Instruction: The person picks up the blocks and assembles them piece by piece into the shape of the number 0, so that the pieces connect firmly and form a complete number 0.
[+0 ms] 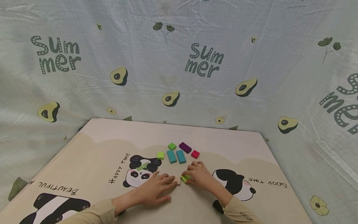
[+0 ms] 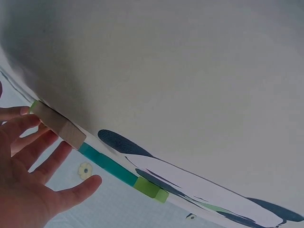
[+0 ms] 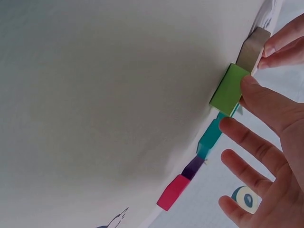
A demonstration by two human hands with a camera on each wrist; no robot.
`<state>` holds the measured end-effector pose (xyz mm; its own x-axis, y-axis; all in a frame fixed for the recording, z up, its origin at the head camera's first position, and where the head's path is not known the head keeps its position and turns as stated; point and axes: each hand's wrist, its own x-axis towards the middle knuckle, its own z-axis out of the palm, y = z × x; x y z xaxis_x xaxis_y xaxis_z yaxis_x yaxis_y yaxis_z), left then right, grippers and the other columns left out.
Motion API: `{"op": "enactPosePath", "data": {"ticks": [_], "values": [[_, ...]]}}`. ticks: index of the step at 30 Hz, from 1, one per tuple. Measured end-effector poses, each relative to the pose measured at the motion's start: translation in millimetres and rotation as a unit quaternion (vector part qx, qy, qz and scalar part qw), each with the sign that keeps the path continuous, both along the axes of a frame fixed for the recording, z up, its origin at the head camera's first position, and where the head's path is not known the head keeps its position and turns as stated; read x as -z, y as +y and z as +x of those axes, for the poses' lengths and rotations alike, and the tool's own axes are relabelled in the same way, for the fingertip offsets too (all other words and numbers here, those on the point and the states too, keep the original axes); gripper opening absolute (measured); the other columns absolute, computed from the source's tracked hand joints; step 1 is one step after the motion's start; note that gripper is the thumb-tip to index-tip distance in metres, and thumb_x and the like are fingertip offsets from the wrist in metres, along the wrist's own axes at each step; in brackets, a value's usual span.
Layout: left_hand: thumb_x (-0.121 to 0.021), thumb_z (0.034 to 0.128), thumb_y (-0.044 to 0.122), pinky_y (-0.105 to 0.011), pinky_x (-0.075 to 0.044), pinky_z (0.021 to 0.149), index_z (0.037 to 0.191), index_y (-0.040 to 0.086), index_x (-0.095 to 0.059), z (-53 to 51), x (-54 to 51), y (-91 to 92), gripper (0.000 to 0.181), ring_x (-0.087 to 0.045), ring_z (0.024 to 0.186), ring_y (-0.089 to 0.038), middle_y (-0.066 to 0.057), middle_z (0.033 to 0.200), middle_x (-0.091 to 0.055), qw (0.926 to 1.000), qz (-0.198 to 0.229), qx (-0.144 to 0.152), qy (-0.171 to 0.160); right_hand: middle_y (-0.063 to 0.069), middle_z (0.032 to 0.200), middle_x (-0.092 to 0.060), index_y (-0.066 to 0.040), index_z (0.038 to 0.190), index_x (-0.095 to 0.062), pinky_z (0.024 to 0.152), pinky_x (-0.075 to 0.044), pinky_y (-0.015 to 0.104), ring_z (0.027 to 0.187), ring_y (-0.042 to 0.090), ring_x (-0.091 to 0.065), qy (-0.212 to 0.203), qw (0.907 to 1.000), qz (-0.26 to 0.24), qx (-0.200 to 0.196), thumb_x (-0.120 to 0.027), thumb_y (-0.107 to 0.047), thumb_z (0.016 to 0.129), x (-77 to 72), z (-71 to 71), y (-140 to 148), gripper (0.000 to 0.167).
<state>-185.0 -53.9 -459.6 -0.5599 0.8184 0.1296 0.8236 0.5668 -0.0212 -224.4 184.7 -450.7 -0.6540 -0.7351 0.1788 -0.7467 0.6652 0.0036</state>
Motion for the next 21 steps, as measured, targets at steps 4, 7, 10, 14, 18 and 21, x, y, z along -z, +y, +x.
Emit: {"op": "enactPosePath", "data": {"ticks": [4, 7, 10, 14, 18, 21], "values": [[-0.042, 0.0895, 0.048, -0.057, -0.039, 0.088, 0.133, 0.022, -0.043, -0.4, 0.8, 0.0, 0.050, -0.045, 0.117, -0.020, -0.002, 0.132, -0.047, 1.0000, 0.001, 0.000, -0.002, -0.007, 0.088, -0.061, -0.026, 0.099, -0.067, 0.086, -0.038, 0.044, 0.087, 0.012, -0.046, 0.007, 1.0000, 0.002, -0.002, -0.066, -0.033, 0.076, 0.0, -0.8, 0.8, 0.024], [-0.042, 0.0894, 0.048, -0.056, -0.039, 0.088, 0.133, 0.022, -0.043, -0.6, 1.2, -0.2, 0.051, -0.045, 0.117, -0.020, -0.002, 0.132, -0.047, 1.0000, 0.000, 0.000, -0.001, -0.006, 0.088, -0.061, -0.026, 0.099, -0.067, 0.085, -0.039, 0.044, 0.087, 0.013, -0.046, 0.008, 0.9999, -0.001, -0.006, -0.067, -0.032, 0.076, -0.8, -0.6, 0.6, 0.024], [-0.042, 0.0894, 0.048, -0.056, -0.039, 0.087, 0.133, 0.022, -0.043, -0.4, 1.2, -0.5, 0.051, -0.045, 0.116, -0.019, -0.002, 0.132, -0.047, 1.0000, -0.001, 0.000, 0.003, -0.006, 0.088, -0.061, -0.026, 0.099, -0.068, 0.084, -0.039, 0.045, 0.086, 0.013, -0.046, 0.007, 0.9999, -0.002, -0.010, -0.067, -0.031, 0.075, -1.3, -0.6, 0.2, 0.024], [-0.041, 0.0894, 0.048, -0.057, -0.039, 0.088, 0.133, 0.021, -0.043, -0.1, 0.7, -0.8, 0.051, -0.044, 0.116, -0.019, -0.002, 0.132, -0.047, 1.0000, 0.000, -0.001, -0.001, -0.006, 0.089, -0.062, -0.026, 0.100, -0.067, 0.084, -0.039, 0.045, 0.087, 0.013, -0.046, 0.008, 0.9999, 0.000, -0.007, -0.067, -0.031, 0.076, -0.8, -1.0, 0.7, 0.024], [-0.042, 0.0895, 0.048, -0.057, -0.039, 0.087, 0.133, 0.022, -0.043, 0.4, -0.6, -0.5, 0.050, -0.044, 0.117, -0.020, -0.002, 0.132, -0.047, 1.0000, 0.000, -0.001, -0.004, -0.005, 0.094, -0.062, -0.026, 0.105, -0.066, 0.088, -0.037, 0.047, 0.093, 0.015, -0.047, -0.011, 0.9999, 0.002, 0.008, -0.066, -0.033, 0.077, -0.8, -0.9, 2.7, 0.029], [-0.042, 0.0894, 0.048, -0.057, -0.039, 0.087, 0.133, 0.023, -0.043, 0.7, -0.8, -0.3, 0.050, -0.044, 0.116, -0.019, -0.002, 0.131, -0.047, 1.0000, 0.000, 0.001, 0.001, -0.003, 0.099, -0.061, -0.023, 0.108, -0.064, 0.090, -0.035, 0.048, 0.098, 0.018, -0.048, -0.027, 0.9995, -0.004, 0.017, -0.066, -0.033, 0.078, -3.1, 0.1, 4.8, 0.032]]}}
